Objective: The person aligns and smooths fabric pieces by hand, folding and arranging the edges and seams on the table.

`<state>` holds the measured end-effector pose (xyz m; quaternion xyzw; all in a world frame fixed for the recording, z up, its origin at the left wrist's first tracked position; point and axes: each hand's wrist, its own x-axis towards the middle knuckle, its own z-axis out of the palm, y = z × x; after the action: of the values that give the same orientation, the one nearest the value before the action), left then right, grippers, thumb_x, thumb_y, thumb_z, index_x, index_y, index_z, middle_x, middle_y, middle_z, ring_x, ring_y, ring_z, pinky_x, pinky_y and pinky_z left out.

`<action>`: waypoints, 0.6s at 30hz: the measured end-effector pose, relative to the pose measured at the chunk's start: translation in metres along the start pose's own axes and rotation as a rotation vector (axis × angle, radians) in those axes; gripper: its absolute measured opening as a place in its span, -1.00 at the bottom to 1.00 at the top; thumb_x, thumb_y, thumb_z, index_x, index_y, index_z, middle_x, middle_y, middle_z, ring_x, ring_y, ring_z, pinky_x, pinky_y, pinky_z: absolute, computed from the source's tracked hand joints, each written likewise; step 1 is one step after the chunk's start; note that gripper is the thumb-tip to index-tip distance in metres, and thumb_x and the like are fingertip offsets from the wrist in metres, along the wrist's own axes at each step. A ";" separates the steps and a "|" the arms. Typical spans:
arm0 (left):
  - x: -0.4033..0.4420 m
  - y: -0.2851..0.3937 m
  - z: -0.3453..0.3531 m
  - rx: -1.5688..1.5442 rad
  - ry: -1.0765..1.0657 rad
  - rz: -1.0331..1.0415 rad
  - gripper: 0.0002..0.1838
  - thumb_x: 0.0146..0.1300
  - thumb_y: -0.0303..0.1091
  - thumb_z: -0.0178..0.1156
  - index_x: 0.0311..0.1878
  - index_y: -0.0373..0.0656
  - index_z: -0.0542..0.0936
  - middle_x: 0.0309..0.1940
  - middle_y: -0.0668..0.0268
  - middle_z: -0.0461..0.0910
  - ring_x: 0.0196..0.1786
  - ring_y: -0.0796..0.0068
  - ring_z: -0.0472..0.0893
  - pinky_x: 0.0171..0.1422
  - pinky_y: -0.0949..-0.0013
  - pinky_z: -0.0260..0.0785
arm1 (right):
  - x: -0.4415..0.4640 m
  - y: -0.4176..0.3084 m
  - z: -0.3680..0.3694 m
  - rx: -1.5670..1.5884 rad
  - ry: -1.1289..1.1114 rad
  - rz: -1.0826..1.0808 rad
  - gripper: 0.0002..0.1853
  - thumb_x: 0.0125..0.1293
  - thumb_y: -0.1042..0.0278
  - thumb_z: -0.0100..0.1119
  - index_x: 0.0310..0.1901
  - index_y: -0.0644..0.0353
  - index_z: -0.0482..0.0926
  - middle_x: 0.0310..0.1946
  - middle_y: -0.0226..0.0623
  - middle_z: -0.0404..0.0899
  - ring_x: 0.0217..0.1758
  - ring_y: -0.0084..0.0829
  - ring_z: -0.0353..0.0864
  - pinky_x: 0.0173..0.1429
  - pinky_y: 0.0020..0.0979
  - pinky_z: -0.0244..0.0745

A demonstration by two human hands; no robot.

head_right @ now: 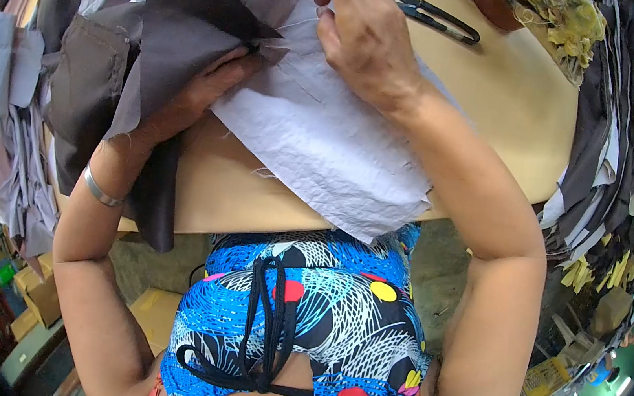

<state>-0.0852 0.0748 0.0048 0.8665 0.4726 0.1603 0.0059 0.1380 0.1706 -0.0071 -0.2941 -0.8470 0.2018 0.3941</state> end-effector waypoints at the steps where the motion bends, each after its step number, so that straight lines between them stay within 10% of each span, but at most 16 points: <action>1: -0.002 -0.002 0.002 0.027 0.004 0.042 -0.66 0.25 -0.31 0.17 0.11 0.11 0.59 -0.03 0.21 0.57 0.02 0.24 0.54 0.14 0.28 0.36 | -0.002 -0.003 -0.005 0.011 0.005 -0.095 -0.63 0.07 0.66 0.14 -0.05 0.19 0.40 -0.31 -0.17 0.57 -0.31 -0.19 0.60 -0.19 -0.29 0.49; 10: -0.001 0.003 -0.005 0.156 -0.093 -0.070 -0.56 0.24 -0.15 0.20 0.20 0.09 0.51 0.09 0.18 0.49 0.13 0.17 0.47 0.29 0.24 0.25 | -0.024 -0.020 -0.006 0.004 -0.240 -0.314 -0.66 -0.02 0.65 0.12 -0.14 0.18 0.47 -0.34 -0.25 0.57 -0.18 -0.22 0.58 -0.09 -0.28 0.50; 16: -0.004 -0.003 -0.005 -0.283 -0.165 -0.286 -0.45 0.26 -0.11 0.18 0.28 -0.08 0.40 0.23 0.15 0.39 0.25 0.23 0.39 0.38 0.26 0.16 | -0.023 -0.023 -0.003 -0.004 -0.253 -0.319 -0.69 0.03 0.58 0.16 -0.13 0.17 0.47 -0.29 -0.27 0.58 -0.14 -0.23 0.58 -0.06 -0.31 0.49; 18: -0.001 0.003 -0.004 -0.121 -0.016 -0.172 -0.65 0.26 -0.27 0.15 0.12 0.01 0.55 0.06 0.16 0.53 0.07 0.25 0.52 0.22 0.32 0.31 | -0.023 -0.023 -0.004 -0.001 -0.259 -0.311 -0.70 0.04 0.59 0.16 -0.13 0.17 0.47 -0.28 -0.27 0.59 -0.14 -0.23 0.58 -0.06 -0.30 0.50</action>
<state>-0.0846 0.0721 0.0089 0.8222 0.5345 0.1803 0.0757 0.1452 0.1394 -0.0040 -0.1316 -0.9260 0.1740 0.3082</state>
